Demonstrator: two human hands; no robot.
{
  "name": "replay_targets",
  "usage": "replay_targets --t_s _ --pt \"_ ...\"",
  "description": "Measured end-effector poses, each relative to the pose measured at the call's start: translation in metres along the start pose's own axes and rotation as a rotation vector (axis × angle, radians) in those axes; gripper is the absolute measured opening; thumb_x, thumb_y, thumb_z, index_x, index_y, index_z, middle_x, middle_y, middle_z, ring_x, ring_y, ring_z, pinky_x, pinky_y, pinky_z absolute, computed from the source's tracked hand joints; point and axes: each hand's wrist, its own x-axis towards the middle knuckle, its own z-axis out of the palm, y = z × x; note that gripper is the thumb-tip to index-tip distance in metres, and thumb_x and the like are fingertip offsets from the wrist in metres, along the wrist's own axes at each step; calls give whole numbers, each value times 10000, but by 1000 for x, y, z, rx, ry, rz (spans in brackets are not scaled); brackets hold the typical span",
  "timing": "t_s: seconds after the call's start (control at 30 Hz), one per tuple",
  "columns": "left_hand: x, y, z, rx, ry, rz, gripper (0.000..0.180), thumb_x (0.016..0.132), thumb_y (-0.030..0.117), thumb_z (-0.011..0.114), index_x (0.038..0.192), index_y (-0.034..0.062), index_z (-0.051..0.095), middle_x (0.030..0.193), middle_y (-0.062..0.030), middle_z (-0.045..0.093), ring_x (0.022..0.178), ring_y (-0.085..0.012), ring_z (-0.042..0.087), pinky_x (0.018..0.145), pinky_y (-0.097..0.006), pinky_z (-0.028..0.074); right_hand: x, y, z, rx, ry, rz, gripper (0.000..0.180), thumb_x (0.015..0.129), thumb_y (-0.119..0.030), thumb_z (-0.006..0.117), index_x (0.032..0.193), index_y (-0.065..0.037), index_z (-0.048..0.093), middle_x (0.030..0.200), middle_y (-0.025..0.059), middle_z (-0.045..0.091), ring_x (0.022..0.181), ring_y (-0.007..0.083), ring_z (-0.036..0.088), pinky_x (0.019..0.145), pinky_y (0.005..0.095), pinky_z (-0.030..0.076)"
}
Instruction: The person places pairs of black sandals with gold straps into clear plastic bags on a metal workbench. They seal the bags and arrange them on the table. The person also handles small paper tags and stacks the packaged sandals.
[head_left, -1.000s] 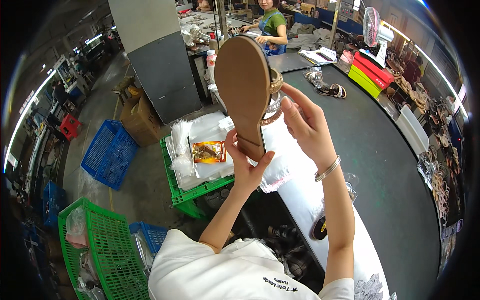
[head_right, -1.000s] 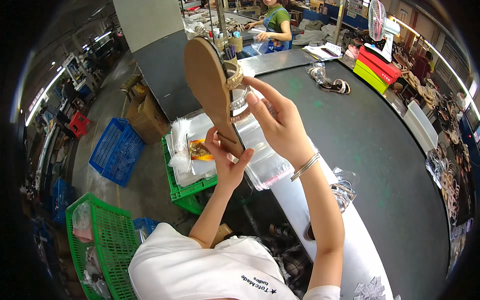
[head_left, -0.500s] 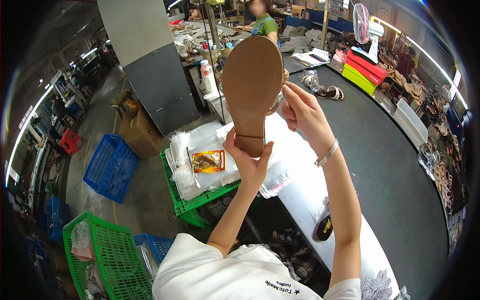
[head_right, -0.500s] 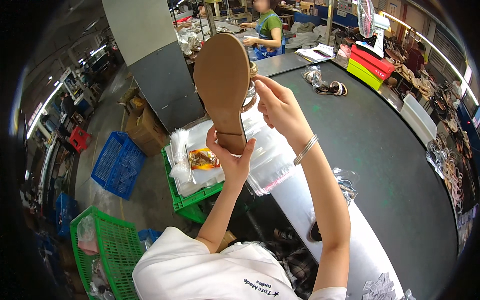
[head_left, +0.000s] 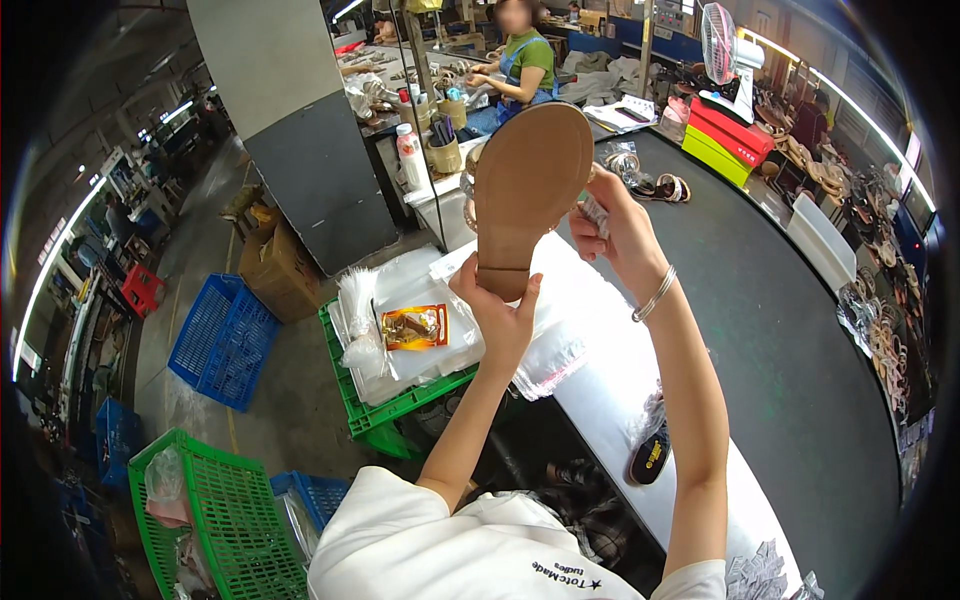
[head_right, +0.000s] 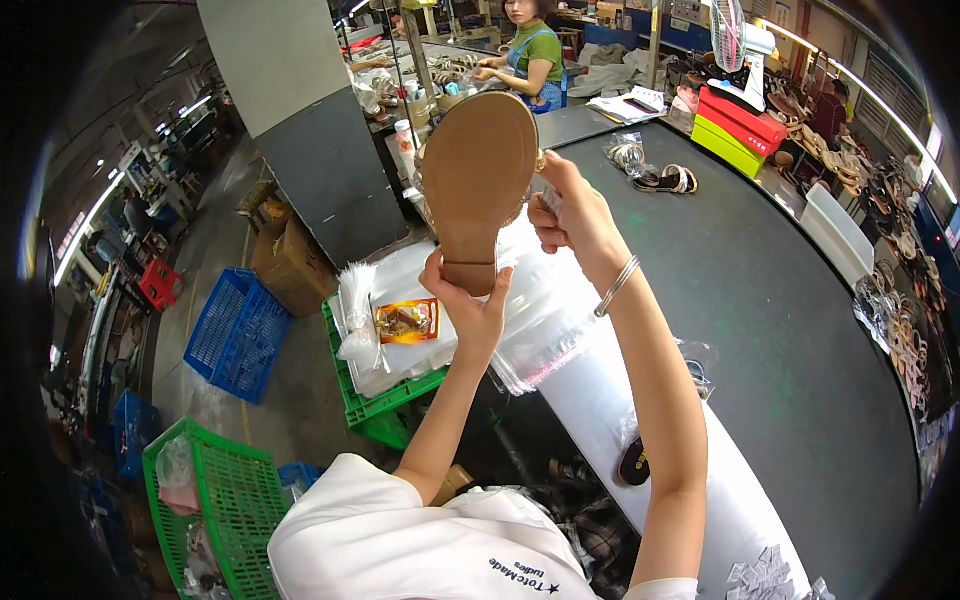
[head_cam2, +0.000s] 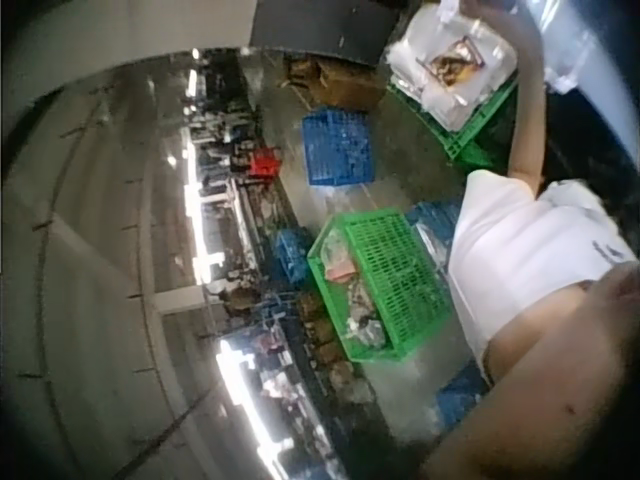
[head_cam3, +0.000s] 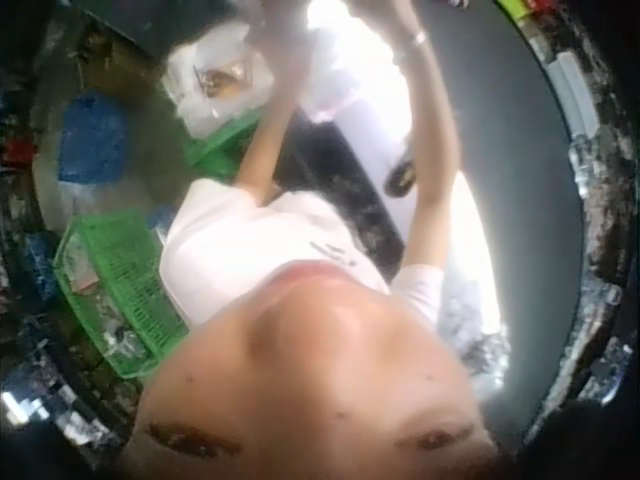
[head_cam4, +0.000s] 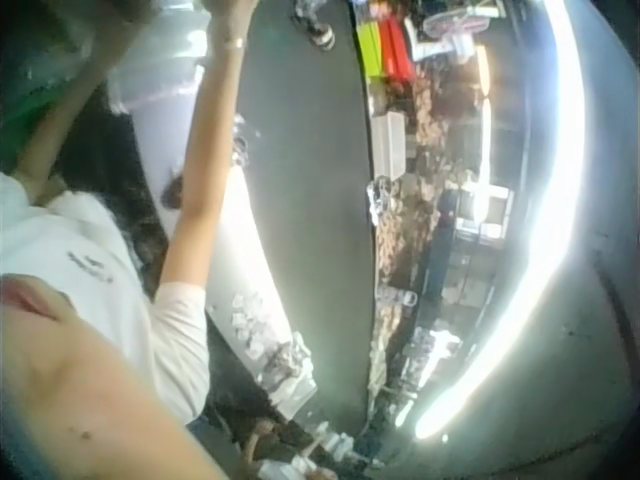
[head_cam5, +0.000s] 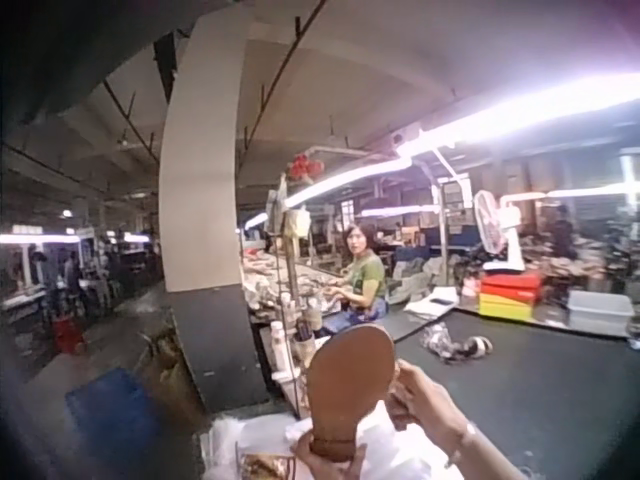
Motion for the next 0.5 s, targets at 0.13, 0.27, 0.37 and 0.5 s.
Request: replay_targets --t_s 0.13,0.27,0.37,0.5 --pt "-3 -8 12 15 23 30 830 700 173 789 1286 7 224 1160 -144 274 1090 -258 339 940 -397 317 3 3 -8 91 -21 33 527 903 -578 314 1035 -119 535 559 -24 335 429 81 289 434 243 275" --pt "-1 -19 32 -80 36 37 798 716 140 768 1281 -23 229 1161 -184 289 1092 -305 339 935 -431 316 8 2 -14 160 -38 60 571 897 -631 265 1056 -152 534 559 -29 321 424 75 264 435 238 263" --pt "5 -29 48 -124 23 23 793 707 117 768 1278 -19 234 1154 -186 293 1088 -309 344 929 -429 326 13 0 -20 140 -36 38 591 890 -668 237 1053 -178 524 560 -34 308 425 74 256 436 237 258" --pt "20 -31 68 -146 -40 15 802 702 110 769 1282 -6 227 1141 -170 288 1070 -291 355 926 -414 331 14 -5 -24 113 126 -17 670 874 -707 229 1250 -212 478 561 -35 287 439 77 258 445 241 263"
